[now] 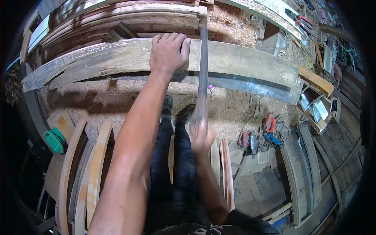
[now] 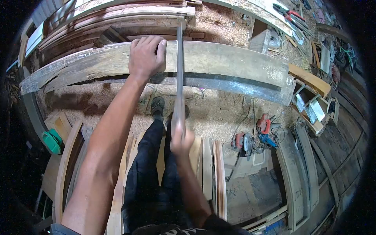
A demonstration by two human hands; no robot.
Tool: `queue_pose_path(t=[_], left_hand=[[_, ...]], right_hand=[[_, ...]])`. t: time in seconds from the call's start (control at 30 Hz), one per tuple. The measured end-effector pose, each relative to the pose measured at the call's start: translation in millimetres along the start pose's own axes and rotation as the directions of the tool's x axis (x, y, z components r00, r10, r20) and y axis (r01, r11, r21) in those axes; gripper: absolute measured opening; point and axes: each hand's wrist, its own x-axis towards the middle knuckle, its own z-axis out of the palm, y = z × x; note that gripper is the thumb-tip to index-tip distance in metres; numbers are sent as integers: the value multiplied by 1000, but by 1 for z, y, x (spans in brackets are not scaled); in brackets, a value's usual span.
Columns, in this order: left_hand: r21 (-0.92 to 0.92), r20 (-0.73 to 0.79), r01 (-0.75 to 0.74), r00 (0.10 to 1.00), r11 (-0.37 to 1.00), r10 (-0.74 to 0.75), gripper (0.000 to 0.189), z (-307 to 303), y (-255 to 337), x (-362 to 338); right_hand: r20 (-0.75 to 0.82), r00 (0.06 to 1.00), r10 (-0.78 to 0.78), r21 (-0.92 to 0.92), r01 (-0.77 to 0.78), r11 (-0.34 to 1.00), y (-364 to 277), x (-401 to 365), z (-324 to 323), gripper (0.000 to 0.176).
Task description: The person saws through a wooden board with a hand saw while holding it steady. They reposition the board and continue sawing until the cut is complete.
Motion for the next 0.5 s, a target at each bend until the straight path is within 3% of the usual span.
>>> queue_pose_path(t=[0.03, 0.07, 0.1, 0.13, 0.2, 0.27, 0.3, 0.37, 0.4, 0.43, 0.5], left_hand=[[35, 10, 12, 1000, 999, -13, 24, 0, 1, 1], [39, 10, 12, 1000, 999, -12, 24, -1, 1, 0], [44, 11, 7, 1000, 999, -7, 24, -1, 0, 2], [47, 18, 4, 1000, 999, -5, 24, -1, 0, 0], [34, 18, 10, 1000, 999, -11, 24, 1, -4, -1], [21, 7, 10, 1000, 1000, -10, 26, 3, -2, -1], [49, 18, 22, 1000, 999, -23, 26, 2, -2, -1], [35, 20, 22, 1000, 999, -22, 26, 2, 0, -1], [33, 13, 23, 1000, 999, -23, 25, 1, 0, -1], [29, 17, 28, 999, 999, -29, 25, 0, 1, -5], [36, 16, 19, 1000, 999, -19, 26, 0, -1, -1]], right_hand=[[10, 1000, 11, 7, -11, 1000, 28, -46, -19, 43], [6, 997, 71, 147, -71, 987, 22, -78, -24, 45], [18, 992, 124, 289, -124, 949, 13, -88, -19, 47], [29, 992, 124, 295, -126, 947, 16, -77, -18, 47], [-9, 994, -108, -54, 107, 993, 15, -29, -17, 45], [115, 993, -25, 46, 20, 999, -57, 66, 10, 42], [117, 993, -22, 46, 16, 999, -50, 61, 8, 42], [71, 997, -4, 71, -1, 997, -19, 36, 3, 42], [56, 997, 48, -24, -46, 999, 16, -8, -14, 41], [-11, 999, -41, -125, 40, 991, 37, -51, -26, 47], [34, 986, -162, 131, 156, 979, 77, -98, -45, 50]])
